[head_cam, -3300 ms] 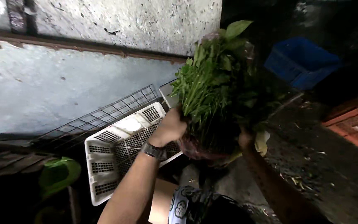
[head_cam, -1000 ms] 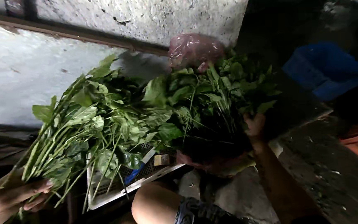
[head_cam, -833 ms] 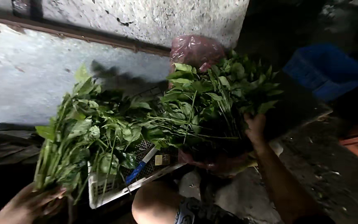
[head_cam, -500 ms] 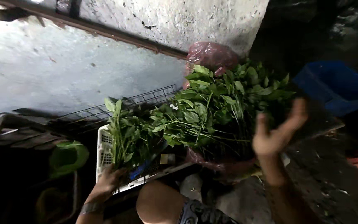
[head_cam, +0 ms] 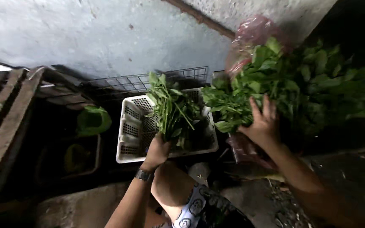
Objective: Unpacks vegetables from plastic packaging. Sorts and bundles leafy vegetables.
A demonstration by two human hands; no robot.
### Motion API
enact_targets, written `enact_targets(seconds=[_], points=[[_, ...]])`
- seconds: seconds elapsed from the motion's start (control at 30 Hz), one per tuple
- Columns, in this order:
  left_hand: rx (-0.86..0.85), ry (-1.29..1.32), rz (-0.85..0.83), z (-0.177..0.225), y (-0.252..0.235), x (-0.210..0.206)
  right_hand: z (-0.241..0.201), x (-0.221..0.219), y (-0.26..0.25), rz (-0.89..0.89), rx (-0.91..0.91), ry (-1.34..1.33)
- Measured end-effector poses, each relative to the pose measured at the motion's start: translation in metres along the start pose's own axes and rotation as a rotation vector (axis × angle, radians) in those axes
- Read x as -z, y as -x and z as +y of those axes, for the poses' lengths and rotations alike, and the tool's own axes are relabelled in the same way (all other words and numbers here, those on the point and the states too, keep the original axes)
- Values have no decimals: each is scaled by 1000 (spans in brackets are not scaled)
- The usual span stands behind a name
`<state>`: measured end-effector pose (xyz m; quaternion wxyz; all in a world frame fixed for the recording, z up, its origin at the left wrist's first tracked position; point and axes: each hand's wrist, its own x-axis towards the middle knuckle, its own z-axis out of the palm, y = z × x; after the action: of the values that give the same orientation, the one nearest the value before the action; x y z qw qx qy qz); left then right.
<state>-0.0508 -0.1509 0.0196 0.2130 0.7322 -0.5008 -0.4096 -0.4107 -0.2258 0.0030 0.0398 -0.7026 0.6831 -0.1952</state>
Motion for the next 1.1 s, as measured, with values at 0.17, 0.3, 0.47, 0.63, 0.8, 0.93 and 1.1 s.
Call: enact_targets(seconds=[0.17, 0.3, 0.47, 0.63, 0.8, 0.93, 1.1], points=[[127, -229, -129, 29, 3, -46, 79, 38, -12, -152, -141, -98], [224, -166, -287, 33, -9, -90, 106, 46, -16, -185, -111, -53], [223, 123, -310, 28, -4, -91, 38, 99, 17, -157, -70, 104], [106, 67, -368, 17, 11, -61, -77, 92, 48, -86, 137, -345], [-97, -169, -96, -7, 26, -17, -109, 16, 12, -515, 52, -323], [44, -88, 89, -33, -30, -2, -119, -51, -2, -669, -96, -196], [136, -206, -104, -51, -103, -46, -148, -93, -18, -776, -125, 135]])
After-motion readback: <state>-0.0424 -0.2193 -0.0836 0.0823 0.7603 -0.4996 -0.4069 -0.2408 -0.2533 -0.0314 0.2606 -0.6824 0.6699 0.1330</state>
